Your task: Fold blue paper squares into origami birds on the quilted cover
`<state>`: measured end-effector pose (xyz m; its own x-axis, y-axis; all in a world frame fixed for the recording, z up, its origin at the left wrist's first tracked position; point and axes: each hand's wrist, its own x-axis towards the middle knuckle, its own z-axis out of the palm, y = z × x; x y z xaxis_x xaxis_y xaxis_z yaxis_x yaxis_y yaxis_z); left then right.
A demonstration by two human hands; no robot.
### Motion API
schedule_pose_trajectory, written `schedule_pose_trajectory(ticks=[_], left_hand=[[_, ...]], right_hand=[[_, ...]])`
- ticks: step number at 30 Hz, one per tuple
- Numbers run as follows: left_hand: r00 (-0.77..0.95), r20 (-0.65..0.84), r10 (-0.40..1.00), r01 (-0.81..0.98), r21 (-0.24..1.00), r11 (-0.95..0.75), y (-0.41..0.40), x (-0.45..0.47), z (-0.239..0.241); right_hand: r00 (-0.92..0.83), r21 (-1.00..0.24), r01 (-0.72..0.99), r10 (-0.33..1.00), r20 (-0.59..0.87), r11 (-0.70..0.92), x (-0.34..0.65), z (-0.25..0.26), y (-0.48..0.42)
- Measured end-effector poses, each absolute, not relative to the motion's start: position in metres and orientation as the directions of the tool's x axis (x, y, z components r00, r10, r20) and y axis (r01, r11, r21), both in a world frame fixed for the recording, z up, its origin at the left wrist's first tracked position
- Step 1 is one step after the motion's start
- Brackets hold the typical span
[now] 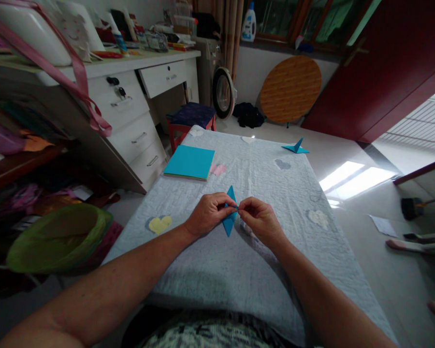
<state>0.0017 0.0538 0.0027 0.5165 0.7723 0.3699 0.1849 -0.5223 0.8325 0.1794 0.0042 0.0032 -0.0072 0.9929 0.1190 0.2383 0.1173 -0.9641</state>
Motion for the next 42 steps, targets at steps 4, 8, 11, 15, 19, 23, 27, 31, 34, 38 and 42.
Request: schedule_pose_trajectory(ticks=[4, 8, 11, 15, 19, 23, 27, 31, 34, 38, 42], left_hand=[[0.523, 0.359, 0.773, 0.191, 0.835, -0.516, 0.0536, 0.0016, 0.0029], [0.528, 0.361, 0.769, 0.186, 0.834, -0.519, 0.0534, 0.0016, 0.0029], [0.532, 0.365, 0.764, 0.180, 0.833, -0.523, 0.0533, 0.0015, 0.0028], [0.532, 0.366, 0.763, 0.184, 0.830, -0.526, 0.0531, 0.0016, 0.0035], [0.529, 0.364, 0.766, 0.199, 0.825, -0.529, 0.0529, 0.0018, 0.0047], [0.522, 0.384, 0.762, 0.196, 0.816, -0.545, 0.0528, 0.0017, 0.0040], [0.529, 0.410, 0.743, 0.182, 0.801, -0.571, 0.0526, 0.0017, 0.0027], [0.541, 0.409, 0.735, 0.201, 0.785, -0.586, 0.0520, 0.0018, 0.0029], [0.547, 0.415, 0.727, 0.203, 0.777, -0.597, 0.0515, 0.0019, 0.0037], [0.554, 0.425, 0.716, 0.196, 0.769, -0.608, 0.0513, 0.0017, 0.0041], [0.560, 0.420, 0.714, 0.196, 0.770, -0.607, 0.0515, 0.0008, 0.0045]], right_hand=[[-0.033, -0.958, 0.262, 0.994, 0.108, 0.113, 0.1801, 0.0039, 0.0040], [-0.028, -0.931, 0.326, 0.986, 0.167, 0.167, 0.1805, 0.0026, 0.0040], [-0.043, -0.896, 0.381, 0.972, 0.231, 0.229, 0.1805, 0.0023, 0.0045], [-0.055, -0.854, 0.435, 0.955, 0.292, 0.286, 0.1800, 0.0038, 0.0051], [0.002, -0.849, 0.474, 0.964, 0.266, 0.234, 0.1801, 0.0063, 0.0056], [0.003, -0.934, 0.357, 1.000, 0.015, 0.013, 0.1827, 0.0076, 0.0055], [-0.064, -0.972, 0.173, 0.983, -0.172, -0.159, 0.1841, 0.0082, 0.0038], [-0.066, -0.968, 0.087, 0.968, -0.242, -0.236, 0.1812, 0.0096, 0.0026], [-0.055, -0.961, 0.073, 0.961, -0.271, -0.266, 0.1789, 0.0101, 0.0030], [-0.040, -0.966, 0.102, 0.970, -0.241, -0.236, 0.1788, 0.0085, 0.0045], [-0.020, -0.974, 0.192, 0.991, -0.129, -0.123, 0.1794, 0.0060, 0.0060]])
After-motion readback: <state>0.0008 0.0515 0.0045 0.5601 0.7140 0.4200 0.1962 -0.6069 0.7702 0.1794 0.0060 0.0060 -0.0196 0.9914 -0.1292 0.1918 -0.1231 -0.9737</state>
